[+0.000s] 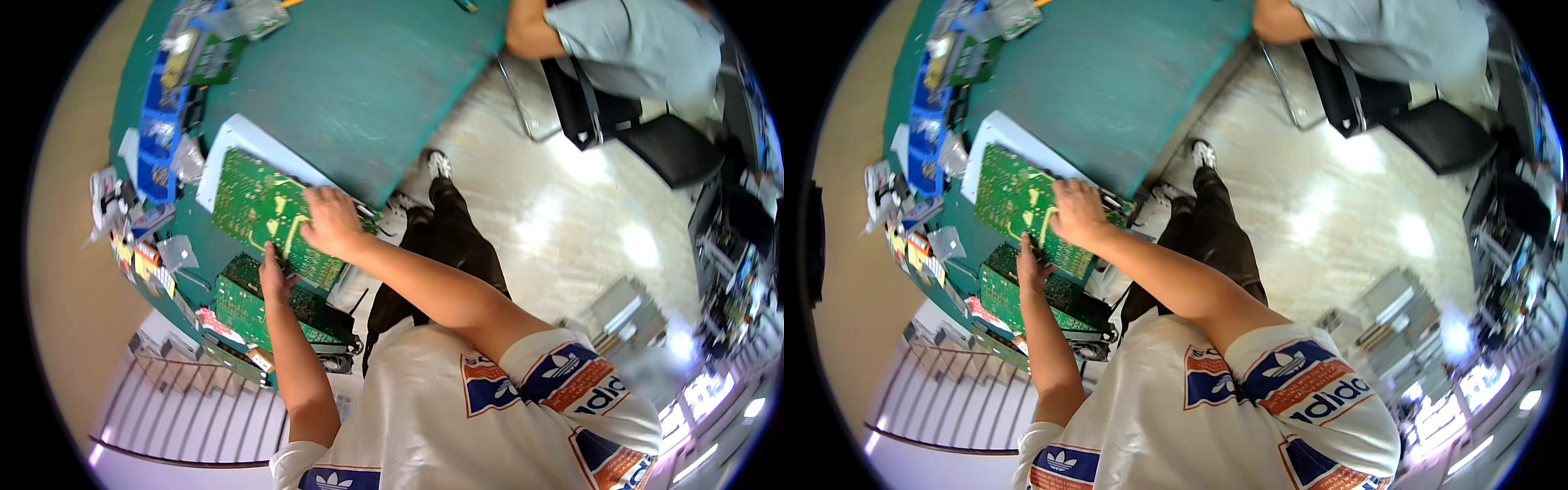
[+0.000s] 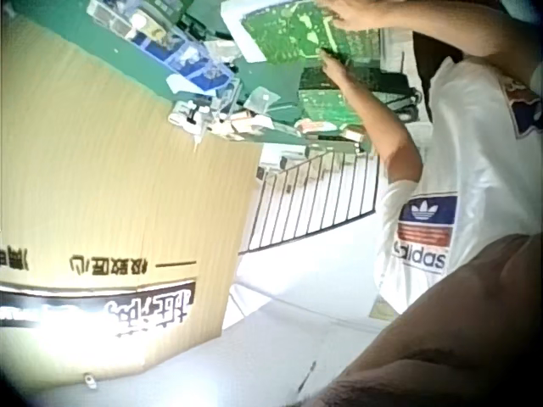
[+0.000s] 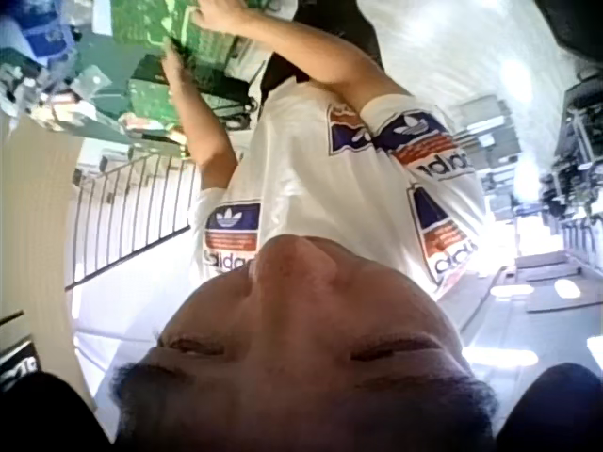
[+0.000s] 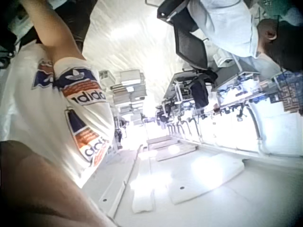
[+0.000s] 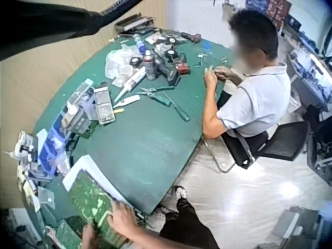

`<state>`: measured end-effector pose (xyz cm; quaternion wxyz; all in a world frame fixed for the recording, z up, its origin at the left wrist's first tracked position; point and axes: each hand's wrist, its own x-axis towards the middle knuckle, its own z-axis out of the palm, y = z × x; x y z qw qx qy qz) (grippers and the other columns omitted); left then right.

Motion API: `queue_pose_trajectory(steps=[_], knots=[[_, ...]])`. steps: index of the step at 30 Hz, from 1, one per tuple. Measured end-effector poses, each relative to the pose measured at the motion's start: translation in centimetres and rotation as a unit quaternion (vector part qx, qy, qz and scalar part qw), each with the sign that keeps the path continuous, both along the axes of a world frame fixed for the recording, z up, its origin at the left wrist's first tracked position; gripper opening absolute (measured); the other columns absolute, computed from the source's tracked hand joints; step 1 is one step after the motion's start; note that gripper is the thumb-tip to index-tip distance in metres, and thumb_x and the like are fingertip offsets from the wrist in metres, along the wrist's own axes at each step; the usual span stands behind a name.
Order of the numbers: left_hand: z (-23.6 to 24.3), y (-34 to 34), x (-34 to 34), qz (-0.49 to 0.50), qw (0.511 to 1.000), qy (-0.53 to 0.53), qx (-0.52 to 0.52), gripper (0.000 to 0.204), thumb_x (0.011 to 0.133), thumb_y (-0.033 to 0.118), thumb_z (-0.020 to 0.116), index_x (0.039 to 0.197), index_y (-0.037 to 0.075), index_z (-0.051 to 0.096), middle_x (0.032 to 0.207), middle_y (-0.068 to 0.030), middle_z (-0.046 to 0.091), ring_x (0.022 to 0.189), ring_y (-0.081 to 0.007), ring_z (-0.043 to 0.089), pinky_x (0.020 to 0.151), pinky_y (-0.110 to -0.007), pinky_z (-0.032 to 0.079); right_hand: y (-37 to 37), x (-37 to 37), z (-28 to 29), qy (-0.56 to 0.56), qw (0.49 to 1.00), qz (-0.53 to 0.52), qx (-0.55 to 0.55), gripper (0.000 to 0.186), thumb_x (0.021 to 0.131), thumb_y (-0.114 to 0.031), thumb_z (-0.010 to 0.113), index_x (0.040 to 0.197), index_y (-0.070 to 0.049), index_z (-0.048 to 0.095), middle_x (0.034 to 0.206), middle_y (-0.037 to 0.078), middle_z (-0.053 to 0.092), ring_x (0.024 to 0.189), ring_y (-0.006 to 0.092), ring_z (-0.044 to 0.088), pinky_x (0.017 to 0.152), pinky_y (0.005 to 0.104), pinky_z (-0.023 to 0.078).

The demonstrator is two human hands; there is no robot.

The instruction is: The person places a metal panel over circuit boards on a workbench, aligns it, and begins connecting internal components by hand.

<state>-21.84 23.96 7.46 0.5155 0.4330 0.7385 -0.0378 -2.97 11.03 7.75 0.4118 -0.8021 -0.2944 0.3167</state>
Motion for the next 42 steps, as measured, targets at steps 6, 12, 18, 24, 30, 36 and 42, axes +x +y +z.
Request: queue_pose_trajectory(steps=[6,12,18,24,30,36,42], knots=[[-2.0,2.7,-3.7,-0.083,0.983,0.115,0.117,0.067,0.094,0.060,0.057,0.107,-0.004,0.068,0.099,-0.0174,0.071,0.085,-0.0253,0.071,0.067,-0.039,0.058,3.2,2.7,0.0,-0.048,0.996,0.070,-0.036,0.060,0.078,-0.021,0.072,0.130,0.004,0.052,0.113,0.026,0.061,0.104,0.0432,0.061,0.091,0.0504,0.050],[-7.4,2.3,-5.1,-0.025,0.962,0.099,0.253,0.064,0.093,0.049,0.060,0.127,-0.005,0.060,0.118,-0.0249,0.068,0.111,-0.0369,0.066,0.098,-0.042,0.049,10.7,4.7,2.0,-0.181,0.958,0.221,0.020,0.057,0.078,-0.020,0.076,0.127,0.003,0.058,0.115,0.025,0.062,0.111,0.0426,0.059,0.097,0.0479,0.048],[-7.1,0.2,-4.0,0.112,0.976,0.046,0.181,0.070,0.085,0.053,0.068,0.120,-0.008,0.063,0.110,-0.0264,0.070,0.106,-0.0399,0.066,0.094,-0.044,0.050,22.0,2.7,1.8,-0.304,0.855,0.404,0.112,0.043,0.077,-0.021,0.077,0.114,-0.003,0.066,0.113,0.018,0.065,0.110,0.0372,0.059,0.096,0.0464,0.048],[-4.4,-0.7,-4.2,0.098,0.961,0.039,0.257,0.060,0.084,0.040,0.072,0.116,-0.009,0.062,0.108,-0.0312,0.068,0.104,-0.0452,0.065,0.092,-0.049,0.050,30.1,0.5,-0.4,-0.186,0.766,0.614,-0.043,0.054,0.077,-0.037,0.079,0.115,0.000,0.068,0.114,0.023,0.069,0.107,0.0400,0.065,0.092,0.0443,0.053],[-1.2,-6.2,-4.7,0.090,0.957,0.049,0.273,0.047,0.087,0.027,0.069,0.118,-0.006,0.060,0.100,-0.0323,0.068,0.095,-0.0489,0.066,0.084,-0.052,0.052,32.0,0.8,-2.0,-0.129,0.714,0.685,-0.061,0.056,0.083,-0.037,0.077,0.128,-0.006,0.064,0.110,0.018,0.069,0.100,0.0287,0.066,0.090,0.0381,0.052],[-0.2,-12.9,-4.6,0.278,0.912,-0.068,0.293,0.033,0.089,0.019,0.072,0.109,-0.007,0.066,0.095,-0.0190,0.072,0.085,-0.0292,0.070,0.077,-0.037,0.054,33.0,0.3,-2.3,-0.085,0.731,0.661,-0.145,0.047,0.084,-0.038,0.076,0.116,-0.004,0.068,0.102,0.014,0.071,0.093,0.0253,0.067,0.085,0.0363,0.052],[-5.0,-14.3,-1.8,0.626,0.649,-0.382,0.203,0.042,0.091,0.019,0.076,0.124,-0.002,0.061,0.115,-0.0067,0.068,0.100,-0.0130,0.065,0.084,-0.030,0.051,34.3,0.4,-2.0,-0.184,0.744,0.637,-0.078,0.044,0.087,-0.041,0.074,0.104,-0.002,0.066,0.090,0.009,0.069,0.083,0.0207,0.064,0.076,0.0363,0.050]])
